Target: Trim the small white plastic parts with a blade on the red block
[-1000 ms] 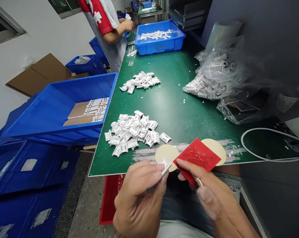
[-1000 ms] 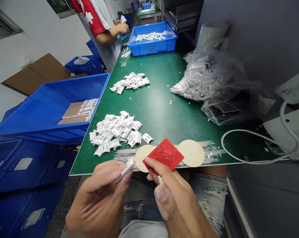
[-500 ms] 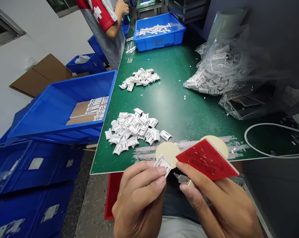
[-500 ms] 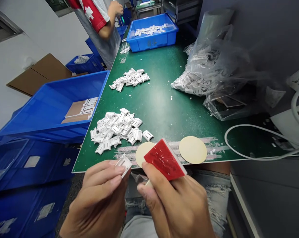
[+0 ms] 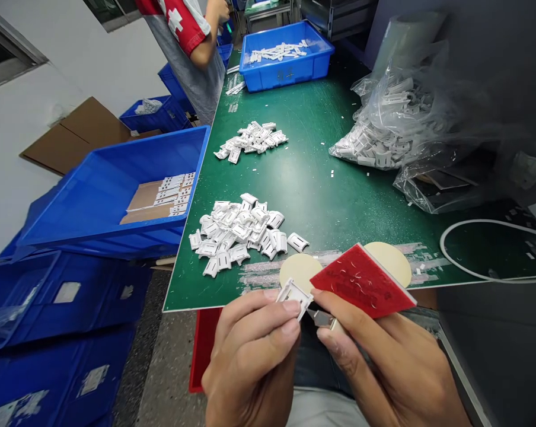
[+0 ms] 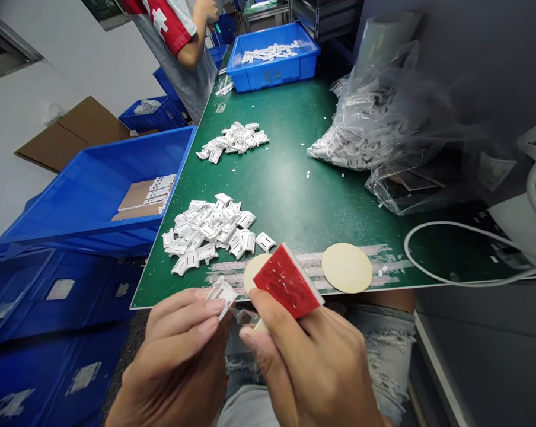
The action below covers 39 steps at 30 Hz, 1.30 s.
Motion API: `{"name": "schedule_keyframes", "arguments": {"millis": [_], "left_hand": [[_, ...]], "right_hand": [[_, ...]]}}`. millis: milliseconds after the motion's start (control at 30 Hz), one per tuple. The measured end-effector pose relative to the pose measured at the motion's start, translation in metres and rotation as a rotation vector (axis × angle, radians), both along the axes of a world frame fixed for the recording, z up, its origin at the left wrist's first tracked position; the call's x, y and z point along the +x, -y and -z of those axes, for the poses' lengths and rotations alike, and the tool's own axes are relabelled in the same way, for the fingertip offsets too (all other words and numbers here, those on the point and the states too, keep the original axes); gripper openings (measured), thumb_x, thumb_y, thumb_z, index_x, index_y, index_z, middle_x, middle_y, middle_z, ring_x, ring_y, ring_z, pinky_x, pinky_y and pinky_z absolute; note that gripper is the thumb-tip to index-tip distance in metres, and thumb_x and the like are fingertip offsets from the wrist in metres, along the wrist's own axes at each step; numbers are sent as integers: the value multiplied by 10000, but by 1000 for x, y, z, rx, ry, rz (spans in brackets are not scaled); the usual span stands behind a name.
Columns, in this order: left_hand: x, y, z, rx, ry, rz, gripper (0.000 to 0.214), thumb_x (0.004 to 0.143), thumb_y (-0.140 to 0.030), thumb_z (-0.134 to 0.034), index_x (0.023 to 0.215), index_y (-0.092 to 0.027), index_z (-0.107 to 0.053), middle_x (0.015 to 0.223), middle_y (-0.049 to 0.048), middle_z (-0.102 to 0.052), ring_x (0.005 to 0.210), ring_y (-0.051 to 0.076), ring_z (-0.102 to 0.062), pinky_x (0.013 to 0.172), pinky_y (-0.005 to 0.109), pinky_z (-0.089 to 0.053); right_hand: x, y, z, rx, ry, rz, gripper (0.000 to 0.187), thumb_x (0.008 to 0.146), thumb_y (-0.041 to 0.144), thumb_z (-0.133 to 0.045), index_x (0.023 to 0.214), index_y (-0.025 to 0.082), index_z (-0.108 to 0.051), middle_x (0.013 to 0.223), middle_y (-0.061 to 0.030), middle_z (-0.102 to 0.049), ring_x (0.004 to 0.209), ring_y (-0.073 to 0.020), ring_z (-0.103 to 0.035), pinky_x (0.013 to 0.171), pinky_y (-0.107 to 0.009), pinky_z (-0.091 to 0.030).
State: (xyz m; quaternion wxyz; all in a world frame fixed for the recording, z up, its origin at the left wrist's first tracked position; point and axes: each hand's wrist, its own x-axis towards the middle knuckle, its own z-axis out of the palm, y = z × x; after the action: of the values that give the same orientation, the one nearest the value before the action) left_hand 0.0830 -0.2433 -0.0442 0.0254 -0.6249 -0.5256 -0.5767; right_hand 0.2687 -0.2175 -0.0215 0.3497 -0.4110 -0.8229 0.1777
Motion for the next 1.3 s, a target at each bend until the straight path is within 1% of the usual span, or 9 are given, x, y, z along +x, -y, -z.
{"name": "schedule_keyframes", "arguments": {"millis": [167,400,600,700,800,933,1067,1200,1300], "left_hand": [[0,-2,-1,45,-42,16,243,876,-41,-874,994,-227,-772,988,2,-873,845,197,-823,859,411,-719],[1,-3,-2,21,-44,28,200,905,-82,-860,971,-244,-762,967,-9,-874,851,206,-826,809,411,-731],[13,-3,-6,34,41,-2,214,879,-54,-877,879,-210,-730,894,-36,-859,815,172,-819,741,338,-717],[15,-6,-7,20,88,52,274,826,25,-877,931,-174,-722,926,-23,-847,819,166,-810,783,361,-718],[15,-7,-6,23,98,79,347,781,96,-861,976,-152,-717,930,-29,-835,809,144,-796,821,347,-710],[14,-5,-4,11,97,81,377,782,98,-853,1021,-160,-718,929,-20,-839,800,168,-813,796,370,-720],[16,-5,-2,0,137,77,362,799,75,-856,1024,-173,-718,969,-5,-847,842,188,-825,805,386,-715],[17,-7,-2,11,147,104,400,766,134,-840,1034,-142,-727,1004,-1,-838,876,186,-814,819,386,-700],[14,-7,-2,17,114,117,393,760,152,-841,1024,-121,-741,1020,19,-837,891,196,-805,811,397,-689]], "right_hand": [[-1,-2,-1,3,-5,14,383,1095,146,-587,1473,194,-628,1323,-99,-844,1008,-205,-845,909,-294,-613],[-1,-4,2,6,-16,57,350,1094,153,-598,1433,224,-649,1225,-65,-878,939,-197,-856,867,-289,-613],[4,-10,5,-50,-48,207,273,1078,177,-641,1320,217,-761,1177,-66,-884,958,-222,-859,870,-317,-614],[4,-8,5,-53,-74,195,265,1077,178,-627,1299,192,-771,1157,-75,-886,964,-215,-862,877,-308,-614],[4,-6,5,-64,-84,197,262,1073,173,-623,1288,193,-773,1157,-75,-889,973,-208,-862,868,-291,-621],[7,-4,4,-100,-86,198,288,1082,182,-626,1341,204,-750,1206,-84,-876,1037,-197,-847,938,-280,-618],[8,-3,6,-105,-86,196,292,1089,183,-621,1354,198,-744,1193,-89,-872,1024,-188,-843,936,-266,-624],[10,0,7,-110,-86,201,312,1085,183,-630,1380,219,-724,1228,-86,-861,1064,-206,-836,957,-287,-638],[13,2,5,-71,-70,137,341,1076,145,-620,1401,209,-701,1250,-79,-856,1077,-191,-828,1009,-277,-618]]}}
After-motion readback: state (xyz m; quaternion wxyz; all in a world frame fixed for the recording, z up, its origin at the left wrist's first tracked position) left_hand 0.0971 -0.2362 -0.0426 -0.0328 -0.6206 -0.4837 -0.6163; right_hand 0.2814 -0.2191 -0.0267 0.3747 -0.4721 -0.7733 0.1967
